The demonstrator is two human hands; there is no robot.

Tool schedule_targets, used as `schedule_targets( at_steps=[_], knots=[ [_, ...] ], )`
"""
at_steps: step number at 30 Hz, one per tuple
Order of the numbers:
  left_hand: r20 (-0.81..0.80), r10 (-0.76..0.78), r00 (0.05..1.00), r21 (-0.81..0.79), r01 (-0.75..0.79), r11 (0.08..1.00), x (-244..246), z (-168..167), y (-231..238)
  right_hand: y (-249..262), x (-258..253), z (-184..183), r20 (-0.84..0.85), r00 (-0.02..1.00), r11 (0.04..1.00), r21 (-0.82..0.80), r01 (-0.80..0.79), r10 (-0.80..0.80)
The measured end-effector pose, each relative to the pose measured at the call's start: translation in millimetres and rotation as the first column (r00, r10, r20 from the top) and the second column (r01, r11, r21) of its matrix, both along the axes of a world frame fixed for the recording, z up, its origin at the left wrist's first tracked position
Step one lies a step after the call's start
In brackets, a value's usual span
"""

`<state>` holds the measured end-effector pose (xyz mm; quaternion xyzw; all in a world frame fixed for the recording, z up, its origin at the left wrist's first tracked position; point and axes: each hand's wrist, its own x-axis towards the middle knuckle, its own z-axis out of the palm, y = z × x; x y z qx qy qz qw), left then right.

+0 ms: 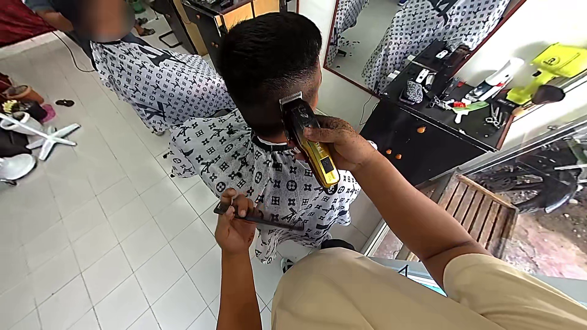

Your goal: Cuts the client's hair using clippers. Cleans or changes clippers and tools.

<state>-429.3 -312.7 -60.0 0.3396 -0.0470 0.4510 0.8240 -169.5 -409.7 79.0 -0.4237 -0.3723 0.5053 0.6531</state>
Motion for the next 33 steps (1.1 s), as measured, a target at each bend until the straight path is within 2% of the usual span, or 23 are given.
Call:
schedule_targets(
  at_steps=[4, 6, 11, 13, 16, 19, 22, 24, 26, 27, 29, 30, 31, 33],
  knots=[
    [0.065, 0.079, 0.995, 0.081, -0.084, 0.993, 9, 38, 9, 1, 6, 0, -0.036, 0.999, 0.999, 0.034, -0.028, 0.029],
    [0.059, 0.169, 0.984, 0.093, -0.174, 0.980, 18, 64, 14, 0, 8, 2, -0.027, 0.999, 0.999, 0.040, -0.027, 0.028],
    [-0.013, 0.369, 0.929, 0.153, -0.363, 0.919, 53, 127, 20, 1, 17, 6, -0.043, 0.998, 0.997, 0.048, -0.054, 0.056],
    [-0.059, 0.404, 0.913, 0.130, -0.394, 0.910, 74, 148, 14, -4, 19, 3, -0.010, 0.995, 0.995, 0.032, -0.094, 0.094],
    [-0.201, 0.418, 0.886, 0.148, -0.395, 0.907, 100, 156, 7, -22, 25, -21, 0.047, 0.952, 0.949, -0.114, -0.295, 0.302],
    [-0.385, 0.469, 0.795, 0.243, -0.403, 0.882, 111, 144, 1, -39, 37, -40, 0.032, 0.889, 0.879, -0.169, -0.446, 0.457],
    [-0.350, 0.475, 0.807, 0.337, -0.365, 0.868, 104, 144, 10, -45, 59, -37, -0.014, 0.897, 0.891, -0.112, -0.441, 0.442],
    [-0.296, 0.520, 0.801, 0.384, -0.398, 0.833, 95, 169, 26, -40, 74, -29, -0.032, 0.929, 0.924, -0.095, -0.371, 0.370],
    [-0.327, 0.631, 0.703, 0.598, -0.363, 0.714, 92, 202, 42, -30, 86, -18, -0.018, 0.949, 0.944, -0.096, -0.316, 0.316],
    [-0.344, 0.710, 0.615, 0.741, -0.287, 0.607, 94, 216, 49, -23, 91, -13, -0.012, 0.952, 0.948, -0.089, -0.307, 0.307],
    [-0.355, 0.874, 0.332, 0.921, -0.036, 0.388, 104, 240, 59, -13, 96, -4, -0.023, 0.954, 0.949, -0.096, -0.301, 0.300],
    [-0.347, 0.919, 0.185, 0.938, 0.094, 0.335, 111, 248, 61, -10, 97, -1, -0.030, 0.951, 0.946, -0.103, -0.308, 0.306],
    [-0.346, 0.934, 0.086, 0.924, 0.201, 0.324, 117, 255, 62, -9, 98, 2, -0.043, 0.947, 0.941, -0.108, -0.321, 0.318],
    [-0.363, 0.932, 0.001, 0.889, 0.299, 0.346, 125, 263, 60, -8, 99, 5, -0.075, 0.940, 0.934, -0.111, -0.340, 0.333]
  ],
)
